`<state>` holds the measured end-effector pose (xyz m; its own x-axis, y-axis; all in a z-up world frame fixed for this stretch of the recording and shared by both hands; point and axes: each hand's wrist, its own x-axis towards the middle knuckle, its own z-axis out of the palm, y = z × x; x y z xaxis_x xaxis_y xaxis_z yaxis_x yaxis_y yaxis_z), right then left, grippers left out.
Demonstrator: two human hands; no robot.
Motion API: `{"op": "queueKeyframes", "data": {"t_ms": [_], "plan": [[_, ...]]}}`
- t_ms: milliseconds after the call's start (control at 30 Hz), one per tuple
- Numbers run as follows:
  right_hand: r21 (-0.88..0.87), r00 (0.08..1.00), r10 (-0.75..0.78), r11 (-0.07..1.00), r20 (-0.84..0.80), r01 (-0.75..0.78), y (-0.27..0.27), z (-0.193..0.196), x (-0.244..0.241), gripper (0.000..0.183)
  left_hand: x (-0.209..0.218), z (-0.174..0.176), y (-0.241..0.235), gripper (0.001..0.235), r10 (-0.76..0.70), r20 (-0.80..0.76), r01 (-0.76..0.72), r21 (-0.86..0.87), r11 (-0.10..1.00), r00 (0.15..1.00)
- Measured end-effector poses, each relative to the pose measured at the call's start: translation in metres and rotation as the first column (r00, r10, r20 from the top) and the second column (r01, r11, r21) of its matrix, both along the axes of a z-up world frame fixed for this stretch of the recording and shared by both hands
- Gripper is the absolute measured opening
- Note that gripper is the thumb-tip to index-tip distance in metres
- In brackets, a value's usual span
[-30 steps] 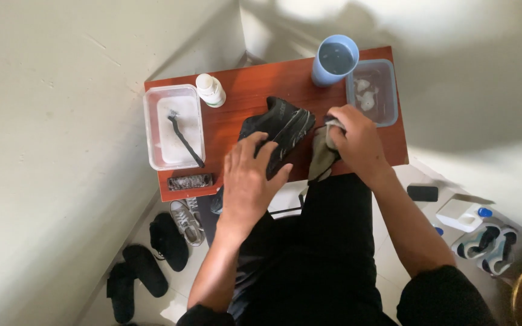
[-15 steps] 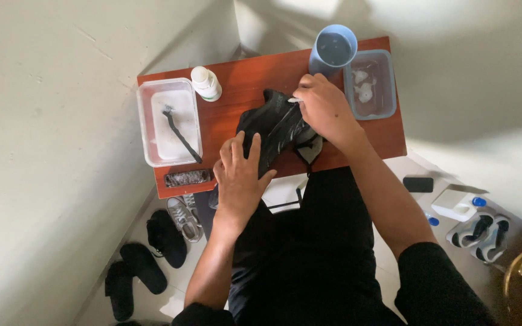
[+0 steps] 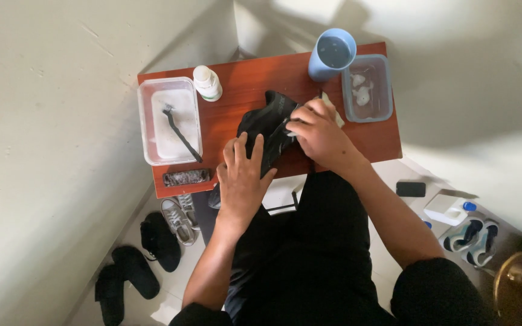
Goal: The person scrubs a black shoe with a brush and a white cleaning paste, then wipes the shoe with a cloth. The person repeats the scrubbing and wiping steps on different parts of the shoe.
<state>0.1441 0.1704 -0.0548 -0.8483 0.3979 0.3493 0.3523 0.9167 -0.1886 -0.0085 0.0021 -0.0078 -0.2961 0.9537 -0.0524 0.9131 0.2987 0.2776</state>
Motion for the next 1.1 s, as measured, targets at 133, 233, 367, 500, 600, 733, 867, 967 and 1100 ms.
{"op": "queueKeyframes", "data": {"t_ms": [133, 233, 367, 500, 600, 733, 867, 967, 1100], "plan": [[-0.212, 0.976, -0.103, 0.975, -0.191, 0.062, 0.018, 0.003, 0.023, 0.019, 0.001, -0.001, 0.0, 0.076, 0.019, 0.002, -0.019, -0.008, 1.0, 1.0], [-0.292, 0.943, -0.277, 0.932, -0.182, 0.217, 0.034, 0.001, 0.034, 0.023, 0.003, -0.001, 0.0, 0.076, -0.001, -0.048, -0.001, -0.036, 0.999, 0.999], [0.01, 0.931, -0.351, 0.935, -0.101, 0.353, 0.048, -0.01, 0.022, 0.023, 0.003, 0.001, 0.002, 0.077, 0.004, -0.071, -0.008, -0.046, 0.999, 0.997], [-0.082, 0.961, -0.245, 0.968, -0.129, 0.236, 0.037, -0.044, 0.012, 0.021, 0.004, 0.002, 0.001, 0.075, 0.01, -0.051, -0.013, -0.043, 0.999, 0.999], [-0.193, 0.919, -0.266, 0.957, -0.292, 0.216, -0.016, 0.021, -0.008, 0.02, 0.006, 0.0, 0.001, 0.077, 0.017, -0.065, -0.02, -0.038, 0.999, 0.998], [-0.081, 0.905, -0.331, 0.944, -0.268, 0.321, -0.047, 0.033, -0.011, 0.02, 0.006, -0.001, 0.002, 0.077, 0.019, -0.067, -0.021, -0.03, 0.999, 0.998], [-0.067, 0.899, -0.346, 0.938, -0.268, 0.341, -0.062, 0.01, -0.006, 0.019, 0.007, 0.0, 0.0, 0.075, 0.034, -0.029, -0.035, -0.032, 0.999, 0.999], [-0.049, 0.907, -0.284, 0.958, -0.312, 0.283, -0.063, -0.013, 0.004, 0.018, 0.007, 0.0, 0.001, 0.075, 0.029, -0.026, -0.029, -0.015, 0.999, 0.999], [-0.199, 0.915, -0.188, 0.972, -0.356, 0.122, -0.064, -0.03, 0.022, 0.007, 0.007, -0.01, -0.002, 0.077, 0.034, -0.07, -0.03, 0.049, 0.998, 0.997]]}}
